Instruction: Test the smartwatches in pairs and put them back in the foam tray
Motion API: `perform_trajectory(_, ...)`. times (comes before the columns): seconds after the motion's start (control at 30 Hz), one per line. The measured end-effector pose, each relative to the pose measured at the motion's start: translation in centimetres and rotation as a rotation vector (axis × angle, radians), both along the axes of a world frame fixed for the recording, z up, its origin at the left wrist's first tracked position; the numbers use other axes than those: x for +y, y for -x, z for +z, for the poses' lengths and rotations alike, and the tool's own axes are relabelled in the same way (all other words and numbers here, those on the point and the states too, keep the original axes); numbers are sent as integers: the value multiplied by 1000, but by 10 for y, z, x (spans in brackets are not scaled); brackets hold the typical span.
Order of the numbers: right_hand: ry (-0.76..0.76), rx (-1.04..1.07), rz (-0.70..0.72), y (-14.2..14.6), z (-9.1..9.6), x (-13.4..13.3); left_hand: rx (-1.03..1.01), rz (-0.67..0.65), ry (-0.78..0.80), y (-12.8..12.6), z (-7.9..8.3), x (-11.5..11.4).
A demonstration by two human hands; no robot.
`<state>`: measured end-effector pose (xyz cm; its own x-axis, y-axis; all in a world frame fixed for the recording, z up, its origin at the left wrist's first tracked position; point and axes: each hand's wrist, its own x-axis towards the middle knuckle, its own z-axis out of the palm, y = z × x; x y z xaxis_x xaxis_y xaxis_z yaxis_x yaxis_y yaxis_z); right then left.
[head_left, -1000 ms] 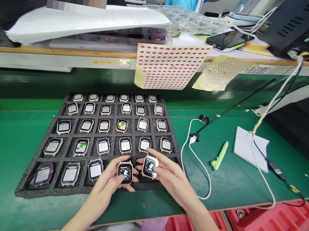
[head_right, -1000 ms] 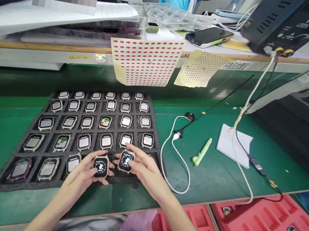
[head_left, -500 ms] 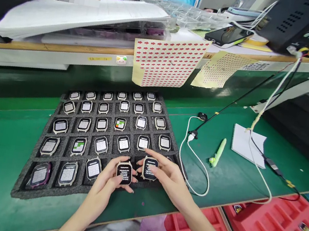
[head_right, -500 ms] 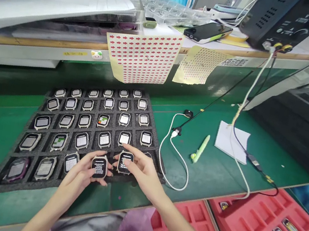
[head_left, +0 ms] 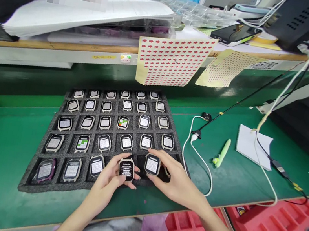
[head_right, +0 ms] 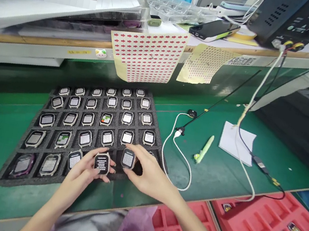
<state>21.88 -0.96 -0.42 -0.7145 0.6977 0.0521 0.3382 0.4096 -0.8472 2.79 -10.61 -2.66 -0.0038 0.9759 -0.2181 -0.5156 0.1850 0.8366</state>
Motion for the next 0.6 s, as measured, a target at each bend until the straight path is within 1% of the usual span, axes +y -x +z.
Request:
perform_trajectory(0.03,-105,-78,45,-1,4,3,2,1,-1,0,0,0)
perform_trajectory(0.1,-262,-220,128,-3,13,7,15,6,2,-1,2,0)
perform_trajectory(0.17,-381,-330,150,-8,21,11,34,13,8,-2,4,0)
perform_trajectory(0.23,-461,-411,119,-16,25,12,49,21,14,-3,7,0)
perform_trajectory(0.33,-544,-532,-18,-27,22,12,57,20,15,-3,8,1)
perform_trajectory(0.4,-585,-591,-101,-32,15,9,62,15,12,-3,8,2)
perform_trajectory(0.47,-591,-592,-150,-33,8,5,66,14,11,-3,7,3)
perform_trajectory(0.53,-533,-536,-190,-33,1,1,67,19,14,-3,7,3)
perform_trajectory(0.6,-432,-451,-244,-32,-4,-2,63,24,13,-3,7,3)
